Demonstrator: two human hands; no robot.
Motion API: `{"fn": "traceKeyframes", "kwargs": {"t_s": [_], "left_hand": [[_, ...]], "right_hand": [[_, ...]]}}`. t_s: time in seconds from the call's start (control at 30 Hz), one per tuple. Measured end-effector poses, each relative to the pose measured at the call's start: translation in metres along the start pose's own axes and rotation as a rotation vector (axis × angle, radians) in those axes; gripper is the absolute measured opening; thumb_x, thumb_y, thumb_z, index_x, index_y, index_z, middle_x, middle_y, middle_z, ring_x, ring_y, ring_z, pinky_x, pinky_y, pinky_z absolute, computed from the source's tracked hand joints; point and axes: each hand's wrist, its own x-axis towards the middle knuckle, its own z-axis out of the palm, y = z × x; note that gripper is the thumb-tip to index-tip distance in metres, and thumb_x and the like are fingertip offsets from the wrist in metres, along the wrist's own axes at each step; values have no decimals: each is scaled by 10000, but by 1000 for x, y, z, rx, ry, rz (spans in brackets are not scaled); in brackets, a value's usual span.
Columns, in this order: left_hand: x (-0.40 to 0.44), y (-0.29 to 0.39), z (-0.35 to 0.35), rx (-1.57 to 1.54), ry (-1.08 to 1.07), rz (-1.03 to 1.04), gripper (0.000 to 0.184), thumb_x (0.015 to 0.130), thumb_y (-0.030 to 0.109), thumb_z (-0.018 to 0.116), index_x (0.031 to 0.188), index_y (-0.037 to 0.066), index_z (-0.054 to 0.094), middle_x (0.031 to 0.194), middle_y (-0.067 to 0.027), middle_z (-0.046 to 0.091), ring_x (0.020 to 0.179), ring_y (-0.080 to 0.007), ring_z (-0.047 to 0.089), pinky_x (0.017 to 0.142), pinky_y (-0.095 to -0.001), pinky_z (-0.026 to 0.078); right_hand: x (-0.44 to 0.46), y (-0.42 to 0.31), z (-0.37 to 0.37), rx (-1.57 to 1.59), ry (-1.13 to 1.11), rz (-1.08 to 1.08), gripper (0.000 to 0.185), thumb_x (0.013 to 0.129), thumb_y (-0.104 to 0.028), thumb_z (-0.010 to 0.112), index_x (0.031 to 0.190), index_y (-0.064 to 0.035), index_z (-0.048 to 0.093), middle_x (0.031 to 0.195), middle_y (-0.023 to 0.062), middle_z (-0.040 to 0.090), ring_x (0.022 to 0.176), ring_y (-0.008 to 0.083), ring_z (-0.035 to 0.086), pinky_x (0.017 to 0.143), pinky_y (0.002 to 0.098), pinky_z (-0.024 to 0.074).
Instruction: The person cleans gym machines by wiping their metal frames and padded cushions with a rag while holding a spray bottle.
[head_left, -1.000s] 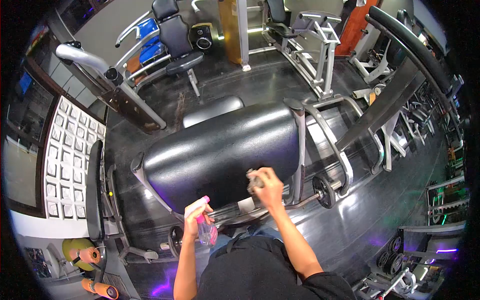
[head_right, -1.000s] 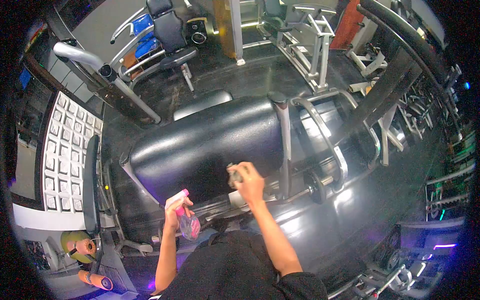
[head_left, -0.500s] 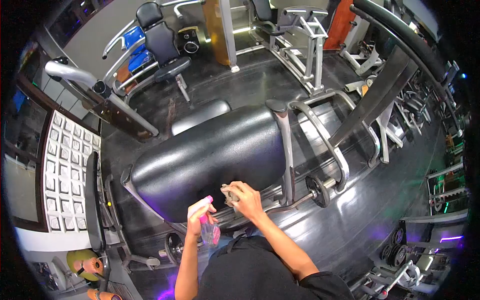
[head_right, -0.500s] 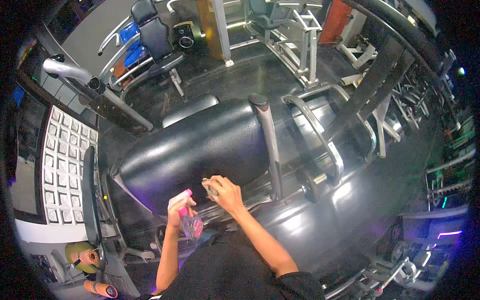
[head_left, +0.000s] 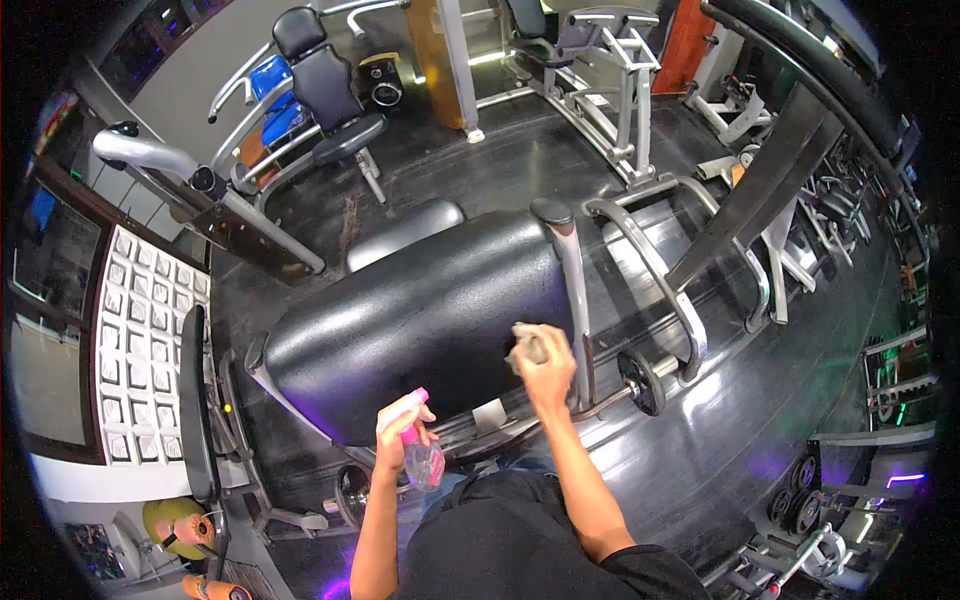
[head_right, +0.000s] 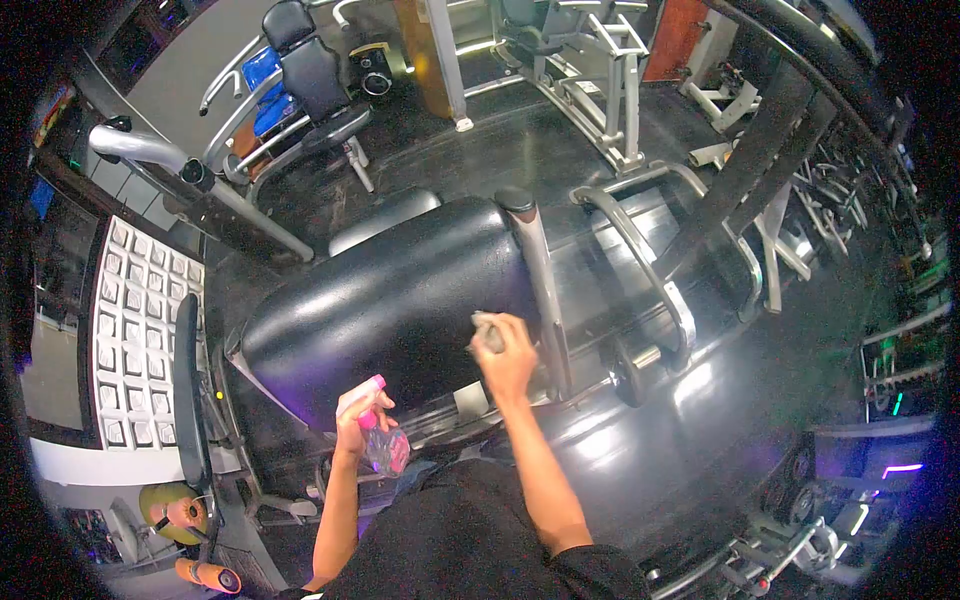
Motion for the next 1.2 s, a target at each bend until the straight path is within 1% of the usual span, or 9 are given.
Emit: {"fn": "traceKeyframes", "kwargs": {"t_s": [0.17,0.27,0.37,0.43,0.63,0.7,0.9,1.1,1.2], "left_hand": [[6,-11,10,-28,-32,30,342,908,215,504,1090,-59,601,850,-142,635,504,-189,570,578,-383,576],[13,-13,18,-81,2,27,350,904,220,496,1076,-67,599,836,-145,634,501,-191,569,566,-382,576],[19,-11,25,-77,-17,54,341,906,209,486,1064,-71,600,822,-147,634,498,-189,567,547,-373,574],[23,-6,33,-55,58,55,364,950,279,504,864,-58,611,776,-146,636,465,-186,560,511,-369,570],[27,-6,37,-48,46,51,365,951,285,505,872,-56,609,777,-156,628,469,-187,567,505,-367,571],[28,-8,38,-27,17,34,362,935,289,518,874,-56,608,779,-158,628,472,-189,566,509,-370,570],[34,-10,49,-5,-82,-58,354,885,293,548,875,-56,609,792,-165,630,482,-201,562,539,-387,568],[51,-8,63,25,-144,-97,364,877,296,551,906,-61,616,805,-170,638,488,-201,570,560,-390,571],[57,-6,65,-7,-223,-86,397,867,231,531,1114,-75,582,859,-155,635,526,-187,578,601,-359,571]], "right_hand": [[-33,-26,27,105,-271,-159,437,617,-28,769,1031,-134,680,1026,68,647,956,270,643,828,359,526],[-33,-24,22,20,-383,-244,442,617,-42,759,1023,-199,682,1030,32,640,943,249,646,794,368,535],[-14,-13,1,-76,-356,-203,414,622,-59,764,992,-225,686,1012,19,640,922,230,648,774,355,542],[-1,2,-10,-112,-222,-192,364,633,-90,769,958,-237,696,974,-7,639,890,210,652,743,346,544],[40,28,-44,-103,60,84,283,698,-78,749,960,-177,706,985,50,651,904,270,652,788,361,517],[47,31,-43,-119,62,120,281,696,-83,752,965,-147,700,995,64,661,913,271,651,798,362,511],[5,16,-16,7,50,63,329,657,-46,768,968,-115,686,1001,83,659,935,263,655,811,355,522],[-13,21,-21,-63,-186,-61,334,642,-93,794,950,-159,685,970,30,637,856,229,646,735,352,522],[3,29,-28,-64,-62,25,300,663,-97,772,942,-152,675,964,45,632,867,242,640,746,361,513]]}}
